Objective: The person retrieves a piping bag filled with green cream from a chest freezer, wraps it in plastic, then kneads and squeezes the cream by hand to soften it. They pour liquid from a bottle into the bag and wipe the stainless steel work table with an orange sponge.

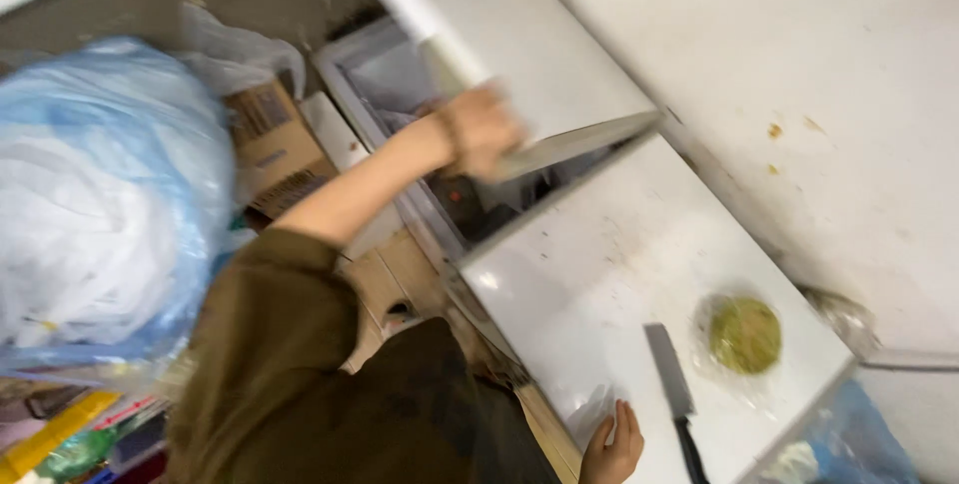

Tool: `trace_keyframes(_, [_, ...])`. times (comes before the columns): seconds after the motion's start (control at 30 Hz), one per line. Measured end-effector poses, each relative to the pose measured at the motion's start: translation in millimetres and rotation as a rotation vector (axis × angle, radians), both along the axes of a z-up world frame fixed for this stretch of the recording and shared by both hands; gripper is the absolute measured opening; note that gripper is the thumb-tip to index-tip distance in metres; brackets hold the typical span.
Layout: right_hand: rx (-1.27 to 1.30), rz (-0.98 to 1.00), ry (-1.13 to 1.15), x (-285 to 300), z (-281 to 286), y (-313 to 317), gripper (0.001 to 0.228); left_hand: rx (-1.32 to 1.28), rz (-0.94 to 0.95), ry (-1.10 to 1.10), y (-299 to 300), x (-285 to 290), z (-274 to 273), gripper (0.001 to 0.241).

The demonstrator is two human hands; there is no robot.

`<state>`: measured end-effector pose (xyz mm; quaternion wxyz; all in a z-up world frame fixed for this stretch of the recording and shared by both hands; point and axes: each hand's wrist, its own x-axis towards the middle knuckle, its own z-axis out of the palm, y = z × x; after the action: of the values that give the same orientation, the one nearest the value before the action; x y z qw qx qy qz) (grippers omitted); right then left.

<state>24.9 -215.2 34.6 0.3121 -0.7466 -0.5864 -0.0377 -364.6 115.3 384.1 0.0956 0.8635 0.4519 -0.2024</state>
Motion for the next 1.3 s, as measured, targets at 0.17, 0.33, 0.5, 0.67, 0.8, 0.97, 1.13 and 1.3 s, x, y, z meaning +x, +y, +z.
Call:
trace_keyframes(0.17, [-0.335,-0.019,0.616,-122.5,42.4,61.3,0.027,0.893,-0.138,-1.012,77.3,49.8,17.3,0.052])
trace_keyframes(0.33, [-0.169,0.057,1.143,-220.3,31.6,5.7,0.038,0.128,-0.369,-1.293,-72.3,61.4,-168.6,0.092])
trace_keyframes(0.5, [0.001,0.097,1.476,-245.2,93.0,70.6,0.069,0.01,-0.531,-1.21,-135.6,1.6,-278.0,0.074])
trace_keyframes(0.67, [0.155,0.185,1.788,-291.9,149.2,169.1,0.1,0.053,-0.122,-1.136,-98.4,-53.6,-316.2,0.081])
trace_keyframes(0.8, [0.126,0.311,1.041,-328.5,85.9,212.4,0.082,-0.046,0.101,-1.444,-67.2,-63.2,-286.3,0.082])
trace_keyframes(0.97, [0.141,0.911,0.29,-373.1,42.2,304.0,0.069,-0.263,0.485,-1.939,-63.3,-111.1,-139.4,0.087])
trace_keyframes(1.13, [-0.693,0.628,1.937,-393.8,0.1,354.5,0.087,-0.303,0.834,-2.128,-50.2,-125.0,-167.9,0.089])
trace_keyframes(1.3, [-1.142,0.702,2.195,-412.7,93.8,350.1,0.089,0.172,1.161,-1.463,-82.0,-209.4,-295.8,0.077])
